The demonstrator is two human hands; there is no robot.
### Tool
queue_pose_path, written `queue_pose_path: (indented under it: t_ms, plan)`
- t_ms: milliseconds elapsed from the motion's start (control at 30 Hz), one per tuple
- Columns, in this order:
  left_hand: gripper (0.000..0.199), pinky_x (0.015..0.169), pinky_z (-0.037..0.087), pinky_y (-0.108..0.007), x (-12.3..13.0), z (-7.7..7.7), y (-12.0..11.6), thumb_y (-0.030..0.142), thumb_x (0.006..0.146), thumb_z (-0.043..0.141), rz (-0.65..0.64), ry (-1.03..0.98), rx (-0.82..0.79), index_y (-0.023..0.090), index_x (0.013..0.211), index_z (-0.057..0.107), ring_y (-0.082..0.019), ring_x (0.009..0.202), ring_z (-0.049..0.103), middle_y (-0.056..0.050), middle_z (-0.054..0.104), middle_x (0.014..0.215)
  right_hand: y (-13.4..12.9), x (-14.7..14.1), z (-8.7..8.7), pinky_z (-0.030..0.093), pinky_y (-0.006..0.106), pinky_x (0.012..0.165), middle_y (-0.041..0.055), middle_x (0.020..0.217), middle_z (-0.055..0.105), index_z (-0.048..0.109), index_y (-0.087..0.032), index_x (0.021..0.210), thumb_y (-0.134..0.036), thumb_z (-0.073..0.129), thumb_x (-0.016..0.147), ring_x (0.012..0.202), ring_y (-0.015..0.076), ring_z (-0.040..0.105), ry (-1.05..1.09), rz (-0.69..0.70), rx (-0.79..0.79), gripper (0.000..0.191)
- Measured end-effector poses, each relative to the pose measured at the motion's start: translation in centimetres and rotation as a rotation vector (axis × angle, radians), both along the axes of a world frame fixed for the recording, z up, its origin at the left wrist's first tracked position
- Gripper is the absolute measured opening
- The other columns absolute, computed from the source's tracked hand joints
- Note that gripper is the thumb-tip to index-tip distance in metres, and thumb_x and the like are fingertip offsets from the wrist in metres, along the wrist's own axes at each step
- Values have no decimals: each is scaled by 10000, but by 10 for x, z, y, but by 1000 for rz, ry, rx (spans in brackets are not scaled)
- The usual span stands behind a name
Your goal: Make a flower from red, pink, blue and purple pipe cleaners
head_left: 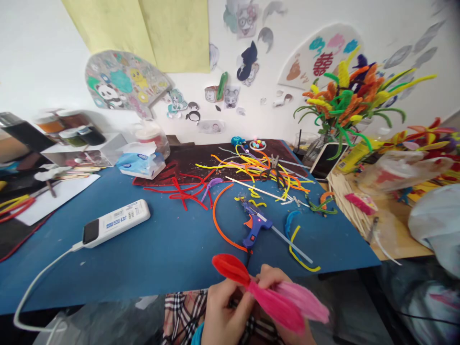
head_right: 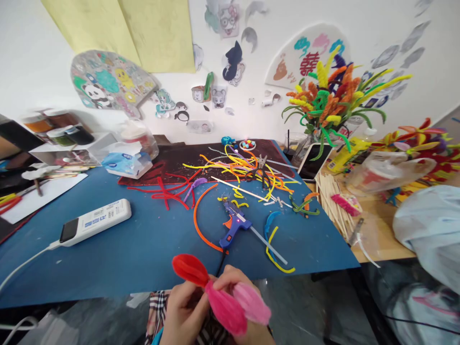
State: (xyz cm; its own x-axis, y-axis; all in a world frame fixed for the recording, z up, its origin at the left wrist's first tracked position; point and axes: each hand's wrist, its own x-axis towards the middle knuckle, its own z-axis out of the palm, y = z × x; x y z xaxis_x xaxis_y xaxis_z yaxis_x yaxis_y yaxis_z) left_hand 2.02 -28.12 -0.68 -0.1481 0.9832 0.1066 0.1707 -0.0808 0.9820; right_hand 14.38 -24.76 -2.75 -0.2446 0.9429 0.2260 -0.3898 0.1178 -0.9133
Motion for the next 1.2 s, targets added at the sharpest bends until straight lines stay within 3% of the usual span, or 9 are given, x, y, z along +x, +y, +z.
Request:
queue_pose_path:
  t_ms: [167, 233, 333, 467, 600, 700, 767, 933, 1200]
  plan:
    - [211, 729, 517, -231, -6, 13, 3, 322, 835, 588, -89, -106, 60, 168, 886, 722, -175, 769, 661, -74, 731, 840, 6, 4, 10, 427, 231, 549, -24, 656, 500, 639, -238, 748, -278, 684, 780, 582, 119, 505, -14, 8, 55, 68]
    - [223, 741, 525, -234, -9, 17, 5, 340, 838, 590, -119, -176, 55, 174, 886, 732, -183, 798, 671, -82, 735, 851, 5, 6, 14, 400, 228, 532, -22, 652, 481, 615, -227, 724, -278, 639, 820, 577, 117, 470, -51, -22, 54, 112]
    - [233, 668, 525, -218, -13, 19, 9, 344, 838, 598, -199, -276, 21, 160, 820, 740, -158, 685, 661, -73, 728, 743, 5, 10, 19, 382, 228, 511, -22, 637, 477, 643, -235, 788, -249, 623, 833, 563, 116, 466, -110, -5, 154, 51]
    - [228, 635, 513, -231, -13, 14, 12, 332, 817, 632, -281, -365, -10, 141, 758, 741, -149, 632, 635, -71, 702, 671, 9, 14, 21, 385, 225, 491, -26, 624, 493, 678, -257, 844, -171, 663, 794, 544, 116, 490, -179, 16, 262, 100]
    - [261, 671, 540, -289, -14, 1, 7, 381, 829, 610, -360, -585, -106, 154, 895, 719, -153, 601, 650, -58, 708, 697, 11, 16, 18, 408, 241, 501, -16, 624, 509, 679, -251, 763, -228, 659, 809, 543, 122, 510, -105, 28, 243, 56]
    - [237, 694, 535, -290, -16, -5, 5, 349, 814, 636, -370, -602, -196, 136, 877, 717, -158, 630, 659, -62, 713, 714, 10, 15, 13, 418, 249, 511, -7, 638, 532, 679, -252, 765, -256, 647, 822, 557, 128, 528, -86, 67, 210, 66]
    - [202, 701, 522, -262, -17, -5, 4, 317, 806, 651, -336, -556, -197, 129, 805, 727, -156, 670, 656, -62, 711, 697, 9, 13, 9, 416, 251, 508, 1, 635, 538, 677, -239, 747, -270, 649, 819, 557, 130, 532, -97, 61, 210, 83]
    - [151, 628, 520, -203, -12, -1, 1, 283, 768, 690, -93, -389, -49, 145, 715, 726, -130, 629, 640, -39, 703, 667, 5, 5, 4, 394, 262, 481, 1, 586, 506, 670, -220, 705, -378, 607, 836, 509, 129, 485, -89, -30, 189, 214]
    - [77, 584, 560, -233, 1, 3, -6, 246, 759, 692, 166, -100, 235, 214, 791, 754, -162, 612, 682, -27, 736, 706, -3, -1, 0, 375, 269, 492, -9, 587, 513, 668, -257, 776, -362, 578, 860, 511, 138, 469, -17, -116, 258, 163]
